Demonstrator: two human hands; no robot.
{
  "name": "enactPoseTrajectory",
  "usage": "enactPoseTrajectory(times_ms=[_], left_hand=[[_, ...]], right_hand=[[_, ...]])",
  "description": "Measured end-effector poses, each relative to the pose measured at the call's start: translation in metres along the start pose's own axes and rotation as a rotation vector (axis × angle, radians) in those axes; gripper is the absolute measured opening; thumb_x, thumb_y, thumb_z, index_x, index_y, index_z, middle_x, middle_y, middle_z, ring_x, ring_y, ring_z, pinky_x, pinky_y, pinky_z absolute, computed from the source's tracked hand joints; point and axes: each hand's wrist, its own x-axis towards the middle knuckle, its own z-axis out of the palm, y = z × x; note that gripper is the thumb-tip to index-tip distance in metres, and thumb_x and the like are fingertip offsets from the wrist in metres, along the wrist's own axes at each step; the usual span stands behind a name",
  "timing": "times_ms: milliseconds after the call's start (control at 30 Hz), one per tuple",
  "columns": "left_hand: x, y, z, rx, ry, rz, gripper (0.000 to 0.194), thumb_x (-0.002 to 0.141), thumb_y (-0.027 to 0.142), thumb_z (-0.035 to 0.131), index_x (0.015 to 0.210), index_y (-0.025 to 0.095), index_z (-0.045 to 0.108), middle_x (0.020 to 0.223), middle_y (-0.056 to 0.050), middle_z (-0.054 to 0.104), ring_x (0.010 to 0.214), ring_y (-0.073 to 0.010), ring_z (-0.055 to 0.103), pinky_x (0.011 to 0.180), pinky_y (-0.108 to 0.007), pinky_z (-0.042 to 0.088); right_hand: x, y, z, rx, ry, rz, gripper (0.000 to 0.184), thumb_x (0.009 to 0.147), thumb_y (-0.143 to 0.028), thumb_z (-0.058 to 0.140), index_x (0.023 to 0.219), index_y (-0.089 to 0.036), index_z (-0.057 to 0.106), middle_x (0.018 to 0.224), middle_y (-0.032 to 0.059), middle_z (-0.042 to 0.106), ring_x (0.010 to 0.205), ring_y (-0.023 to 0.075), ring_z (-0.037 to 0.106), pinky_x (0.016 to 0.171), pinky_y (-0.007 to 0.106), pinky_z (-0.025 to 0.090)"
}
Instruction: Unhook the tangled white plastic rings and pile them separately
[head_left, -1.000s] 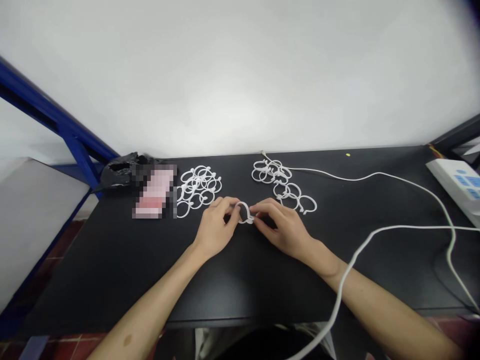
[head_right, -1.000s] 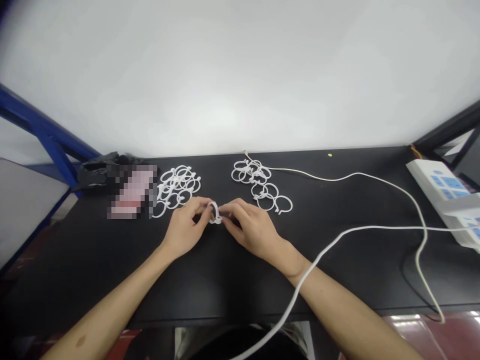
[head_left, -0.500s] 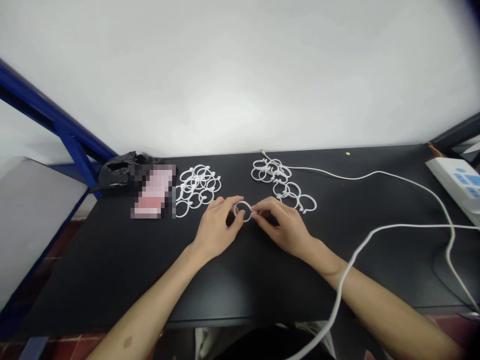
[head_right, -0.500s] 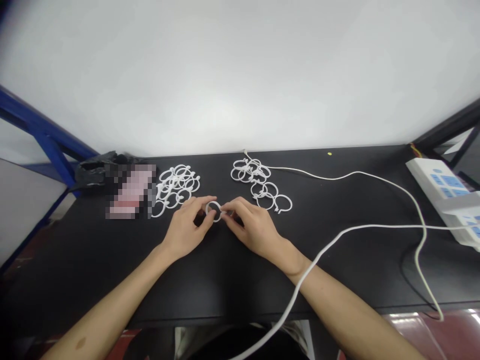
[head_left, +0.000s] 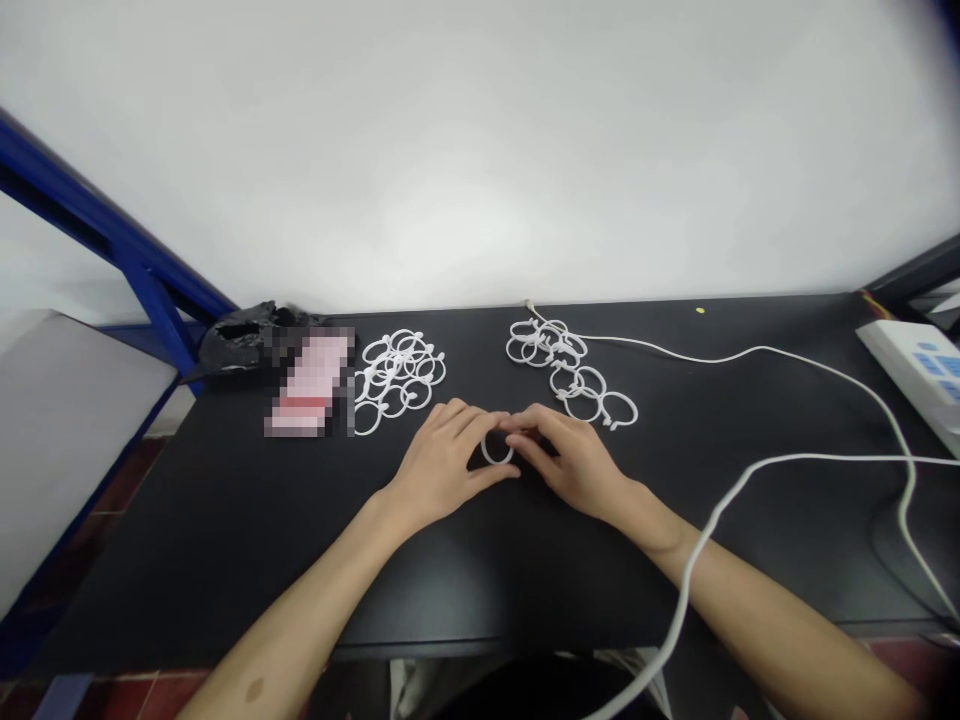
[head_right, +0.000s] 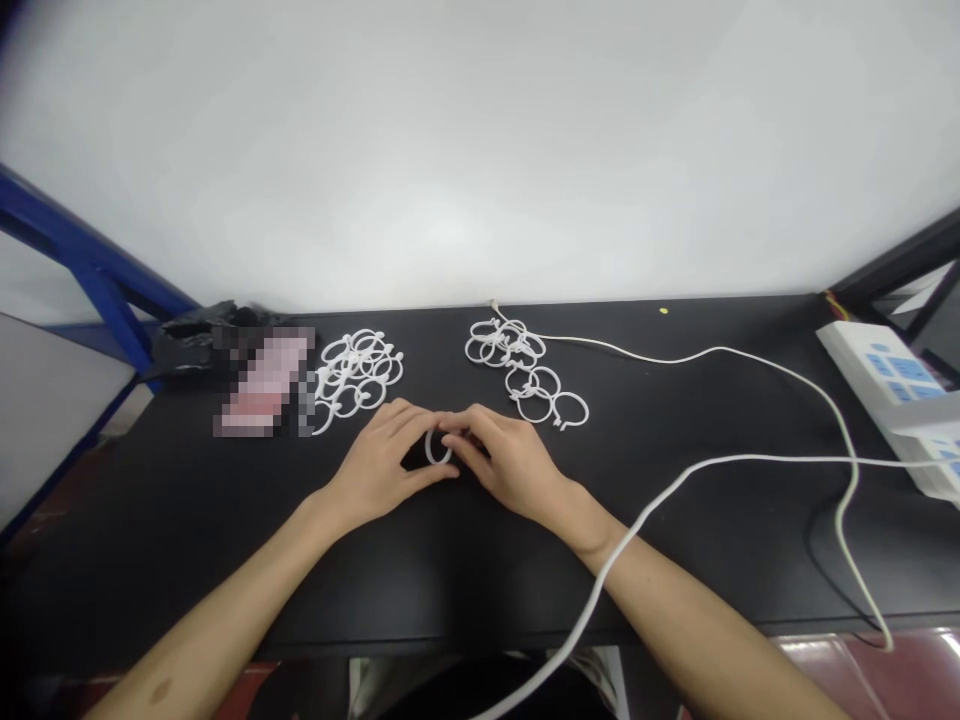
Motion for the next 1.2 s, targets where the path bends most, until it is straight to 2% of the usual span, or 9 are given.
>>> enactPoseTrajectory(times_ms=[67,233,400,567,667,767,867,1033,1200], left_hand=[[0.000,0.001,0.000,-0.013,-0.007,0.020,0.048,0.083,0.052,0.066,0.114,0.016,0.056,0.102,-0.005,0.069,0.091,-0.0228,0.056,0.082,-0.040,0.046],[-0.001,0.004,0.001,-0.023,-0.003,0.053,0.045,0.084,0.053,0.064,0.109,0.017,0.057,0.096,-0.004,0.069,0.088,-0.0217,0.055,0.080,-0.039,0.046],[0.000,0.001,-0.001,0.015,0.050,0.014,0.039,0.090,0.044,0.061,0.118,0.018,0.055,0.104,-0.006,0.066,0.094,-0.0222,0.056,0.086,-0.040,0.047],[0.000,-0.019,-0.015,0.302,0.212,-0.203,0.037,0.093,0.033,0.056,0.126,0.016,0.055,0.113,-0.011,0.062,0.106,-0.0275,0.052,0.095,-0.044,0.045],[-0.003,-0.033,-0.022,0.482,0.229,-0.335,0.042,0.093,0.032,0.054,0.131,0.014,0.053,0.118,-0.014,0.060,0.108,-0.0328,0.050,0.094,-0.048,0.045],[-0.004,-0.041,-0.024,0.558,0.193,-0.393,0.047,0.093,0.032,0.052,0.135,0.013,0.050,0.122,-0.015,0.059,0.110,-0.0357,0.048,0.093,-0.050,0.044],[-0.005,-0.041,-0.024,0.568,0.178,-0.409,0.047,0.093,0.033,0.051,0.136,0.013,0.049,0.125,-0.015,0.058,0.111,-0.0365,0.047,0.091,-0.050,0.043],[-0.004,-0.034,-0.024,0.539,0.193,-0.411,0.045,0.093,0.033,0.050,0.134,0.015,0.051,0.127,-0.015,0.056,0.115,-0.0363,0.046,0.093,-0.049,0.042],[-0.003,-0.026,-0.024,0.491,0.218,-0.355,0.040,0.094,0.030,0.051,0.131,0.017,0.053,0.125,-0.014,0.057,0.115,-0.0341,0.046,0.094,-0.049,0.042]], right_hand=[[0.001,0.000,-0.001,0.012,0.014,-0.002,0.006,0.096,-0.024,0.053,0.097,-0.021,0.059,0.090,0.0027,0.070,0.077,0.0128,0.067,0.069,0.023,0.052],[0.001,-0.002,0.000,-0.004,0.035,-0.013,0.011,0.096,-0.021,0.054,0.085,-0.021,0.057,0.079,-0.0003,0.069,0.065,0.0108,0.064,0.061,0.021,0.049],[0.001,0.002,-0.001,-0.122,0.100,-0.014,0.008,0.096,-0.027,0.056,0.102,-0.023,0.059,0.088,0.0022,0.070,0.077,0.0146,0.066,0.071,0.026,0.053],[0.009,0.020,-0.018,-0.616,0.275,0.091,0.030,0.094,-0.031,0.056,0.118,-0.015,0.058,0.112,0.0154,0.064,0.103,0.0294,0.056,0.089,0.045,0.048],[0.013,0.032,-0.025,-0.761,0.271,0.167,0.036,0.093,-0.032,0.057,0.124,-0.015,0.058,0.114,0.0159,0.061,0.102,0.0311,0.053,0.086,0.046,0.047],[0.016,0.037,-0.023,-0.832,0.235,0.195,0.037,0.093,-0.032,0.055,0.128,-0.017,0.058,0.112,0.0142,0.062,0.098,0.0301,0.051,0.084,0.044,0.045],[0.017,0.040,-0.019,-0.876,0.210,0.193,0.034,0.094,-0.030,0.054,0.126,-0.019,0.060,0.110,0.0122,0.063,0.100,0.0300,0.049,0.083,0.042,0.042],[0.016,0.045,-0.019,-0.864,0.218,0.164,0.019,0.090,-0.024,0.060,0.108,-0.019,0.064,0.102,0.0090,0.067,0.096,0.0285,0.048,0.081,0.040,0.038],[0.015,0.042,-0.021,-0.833,0.228,0.125,0.008,0.089,-0.019,0.059,0.096,-0.019,0.063,0.098,0.0070,0.070,0.094,0.0277,0.050,0.080,0.040,0.039]])
